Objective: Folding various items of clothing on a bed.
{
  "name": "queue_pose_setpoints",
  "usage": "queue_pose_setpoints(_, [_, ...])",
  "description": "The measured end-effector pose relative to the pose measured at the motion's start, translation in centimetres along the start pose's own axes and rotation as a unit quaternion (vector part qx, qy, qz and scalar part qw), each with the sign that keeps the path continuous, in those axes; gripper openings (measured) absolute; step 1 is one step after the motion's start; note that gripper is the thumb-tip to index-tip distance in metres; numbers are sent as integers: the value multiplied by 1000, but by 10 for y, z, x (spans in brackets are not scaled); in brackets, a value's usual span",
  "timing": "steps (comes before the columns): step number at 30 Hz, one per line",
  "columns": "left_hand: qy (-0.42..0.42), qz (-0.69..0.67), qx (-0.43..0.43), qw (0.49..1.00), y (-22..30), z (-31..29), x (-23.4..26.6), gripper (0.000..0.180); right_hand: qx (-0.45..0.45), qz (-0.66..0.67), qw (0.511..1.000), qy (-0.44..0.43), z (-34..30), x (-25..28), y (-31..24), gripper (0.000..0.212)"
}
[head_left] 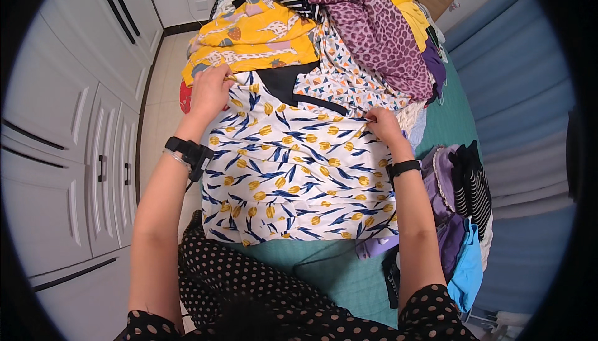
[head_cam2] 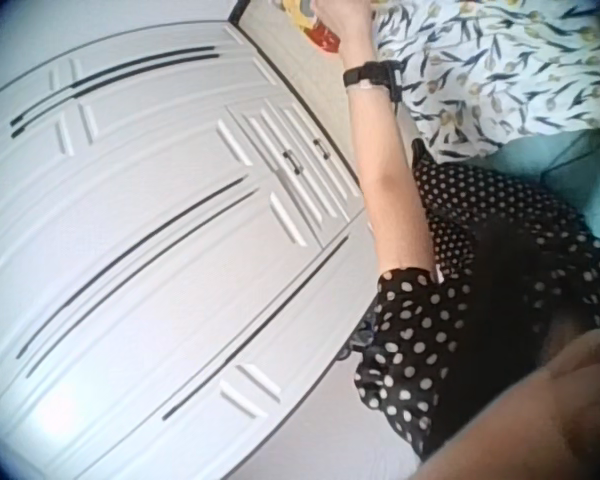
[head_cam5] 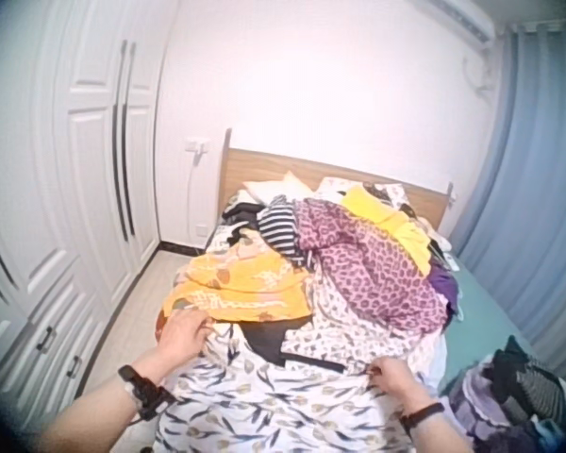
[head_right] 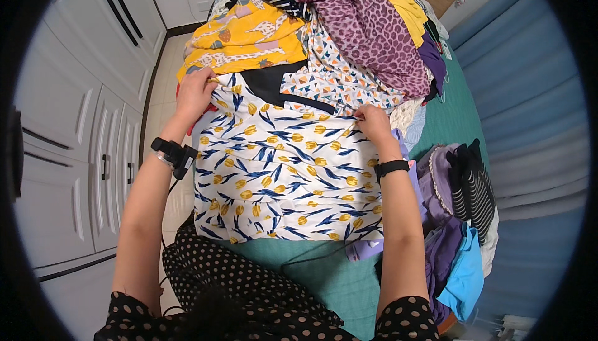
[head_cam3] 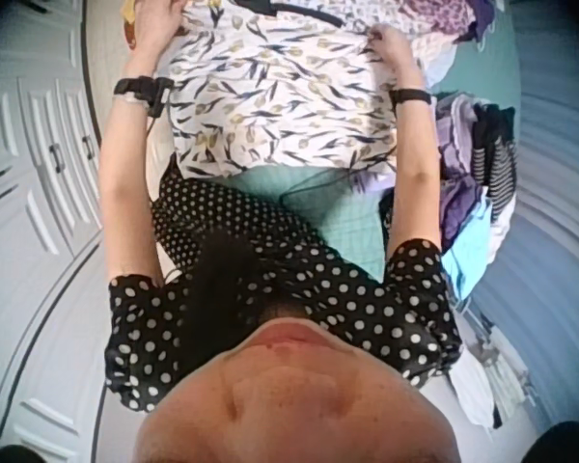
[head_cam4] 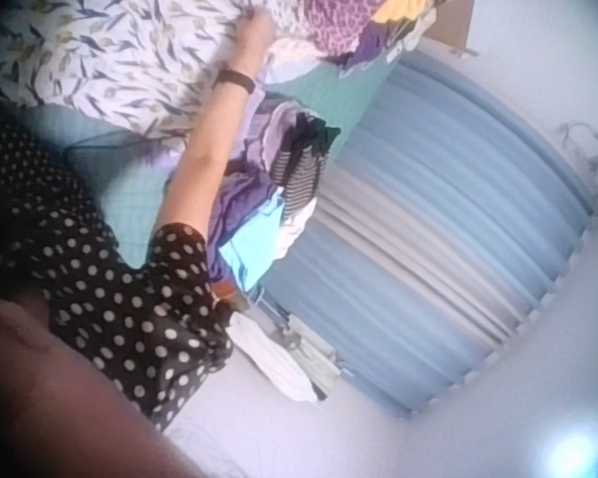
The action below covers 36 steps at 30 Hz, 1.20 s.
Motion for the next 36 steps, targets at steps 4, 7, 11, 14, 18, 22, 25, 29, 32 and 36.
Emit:
queue_pose_setpoints(4, [27, 4, -8, 1000, -3, -3, 13, 15, 17, -93, 993, 74, -1, 28, -11, 13])
queue_pose_setpoints(7, [40, -22, -13, 999, 3, -2, 33, 13, 54, -66, 988, 128, -3, 59, -37, 14])
queue_pose_setpoints(11, [-40, 16, -41, 998, 26, -3, 46, 17, 38, -57, 989, 133, -17, 75, -36, 14])
queue_pose_setpoints(14, [-41, -35, -70, 996, 31, -8, 56, 15, 57, -85, 989, 103, -29, 75, -36, 13])
queue_pose_setpoints(18, [-47, -69, -102, 991, 40, -36, 70, 14, 31, -44, 993, 109, -56, 76, -42, 15])
queue_pose_setpoints(22, [-67, -76, -146, 984, 71, -104, 93, 14, 71, -21, 983, 168, -119, 83, -61, 17])
queue_pose_setpoints(25, [-154, -184, -141, 961, 89, -181, 83, 13, 2, 39, 985, 169, -181, 63, -57, 23])
queue_pose_setpoints(29, [-308, -164, -99, 932, 88, -263, 13, 10, -33, 99, 990, 98, -221, 11, -29, 26])
queue_pose_setpoints(32, [-309, -165, -100, 931, 93, -283, -6, 7, -33, 55, 992, 106, -238, 8, -36, 27])
queue_pose_setpoints(36, [-261, -197, -113, 938, 118, -272, 15, 8, -57, 76, 985, 147, -253, 26, -42, 28])
Point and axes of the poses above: each hand's wrist, its own z-axis towards the middle knuckle, its own x-axis out of the back of the hand, y = z × x, the point moved 7 cm from there along z, towards the middle knuckle, and after that the axes turned 7 degrees about -y, right-handed, at the moved point
